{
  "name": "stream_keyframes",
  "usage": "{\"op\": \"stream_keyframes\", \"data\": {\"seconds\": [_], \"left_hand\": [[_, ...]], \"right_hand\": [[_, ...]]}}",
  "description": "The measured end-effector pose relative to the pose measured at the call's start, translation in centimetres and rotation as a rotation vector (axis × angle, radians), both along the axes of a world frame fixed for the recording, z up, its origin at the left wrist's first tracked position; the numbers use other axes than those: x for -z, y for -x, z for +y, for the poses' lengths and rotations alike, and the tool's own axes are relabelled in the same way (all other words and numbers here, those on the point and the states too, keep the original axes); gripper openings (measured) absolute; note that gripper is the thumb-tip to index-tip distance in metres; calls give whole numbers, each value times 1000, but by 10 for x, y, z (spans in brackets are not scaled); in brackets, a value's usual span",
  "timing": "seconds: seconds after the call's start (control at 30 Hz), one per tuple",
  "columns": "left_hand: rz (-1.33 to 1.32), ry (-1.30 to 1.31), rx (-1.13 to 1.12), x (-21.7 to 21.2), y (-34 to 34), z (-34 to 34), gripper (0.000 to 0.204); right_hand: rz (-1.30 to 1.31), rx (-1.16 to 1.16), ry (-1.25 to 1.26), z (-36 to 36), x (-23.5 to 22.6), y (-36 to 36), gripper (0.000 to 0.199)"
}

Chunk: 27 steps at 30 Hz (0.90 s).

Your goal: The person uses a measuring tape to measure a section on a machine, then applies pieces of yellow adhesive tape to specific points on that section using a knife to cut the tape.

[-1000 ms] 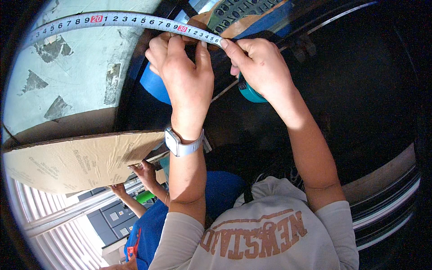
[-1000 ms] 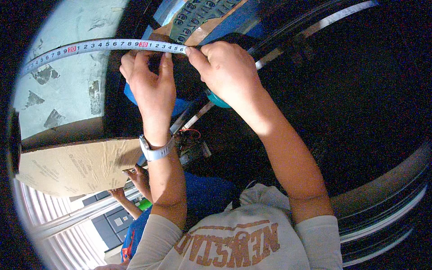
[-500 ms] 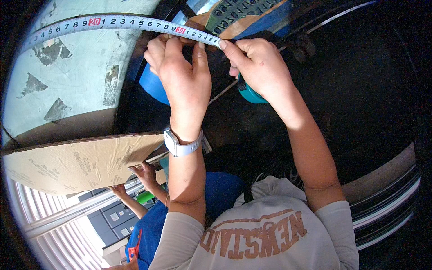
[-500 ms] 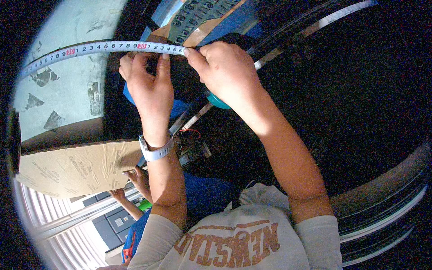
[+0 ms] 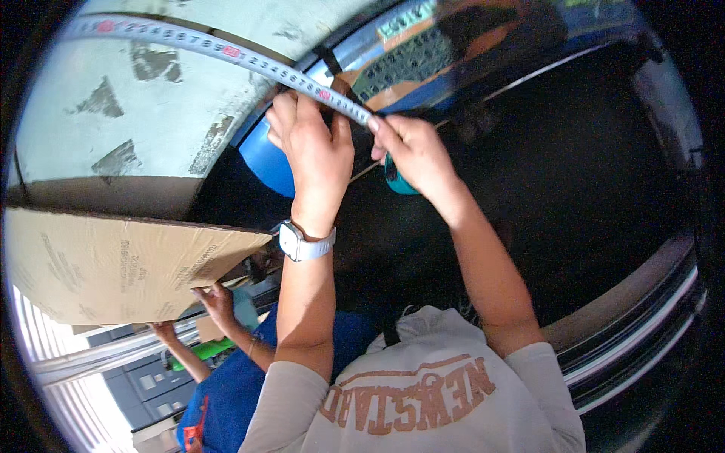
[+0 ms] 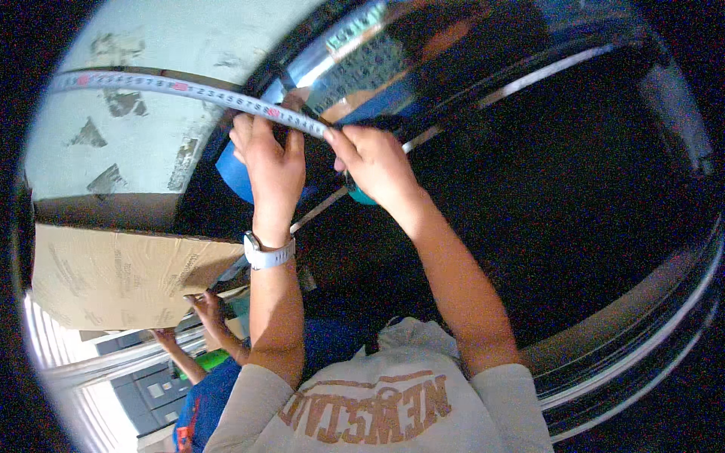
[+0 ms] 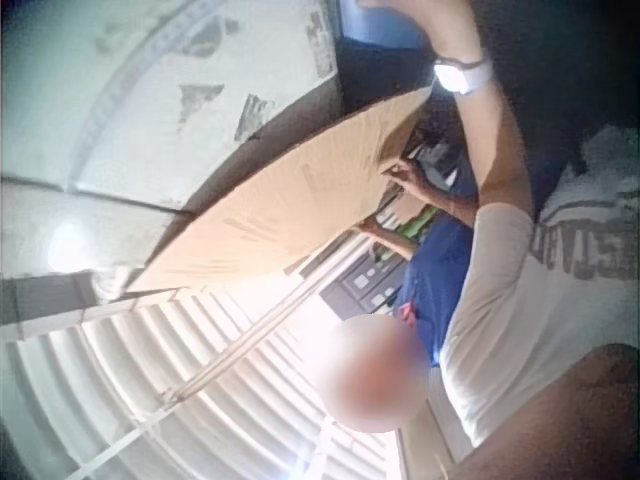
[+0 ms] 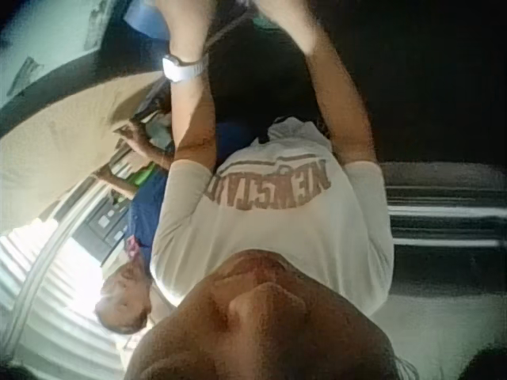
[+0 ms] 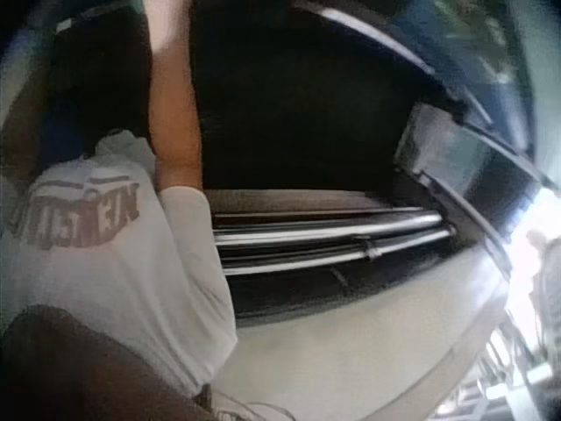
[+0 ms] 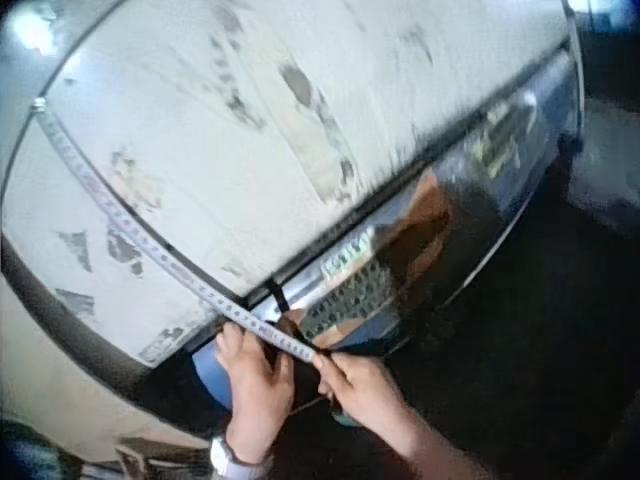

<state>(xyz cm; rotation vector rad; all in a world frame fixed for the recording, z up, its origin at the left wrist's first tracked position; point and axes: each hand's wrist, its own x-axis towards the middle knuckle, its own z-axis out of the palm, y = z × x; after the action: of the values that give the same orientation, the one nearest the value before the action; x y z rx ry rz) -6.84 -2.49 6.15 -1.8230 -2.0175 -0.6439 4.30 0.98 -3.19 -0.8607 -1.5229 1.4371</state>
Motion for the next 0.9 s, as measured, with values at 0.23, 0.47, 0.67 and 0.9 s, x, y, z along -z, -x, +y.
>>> {"op": "stream_keyframes", "data": {"seconds": [0.23, 0.47, 0.67, 0.9], "left_hand": [[-94, -66, -43, -1, -7, 0, 23], [-191, -128, -231, -1, -25, 3, 16], [-247, -119, -519, 1, -42, 10, 16], [-407, -106, -751, 7, -25, 14, 33]], "right_hand": [[111, -226, -37, -20, -3, -77, 26], [-7, -486, -40, 6, -32, -138, 21], [225, -765, -99, 42, -59, -126, 10], [325, -864, -83, 70, -66, -95, 17]]}}
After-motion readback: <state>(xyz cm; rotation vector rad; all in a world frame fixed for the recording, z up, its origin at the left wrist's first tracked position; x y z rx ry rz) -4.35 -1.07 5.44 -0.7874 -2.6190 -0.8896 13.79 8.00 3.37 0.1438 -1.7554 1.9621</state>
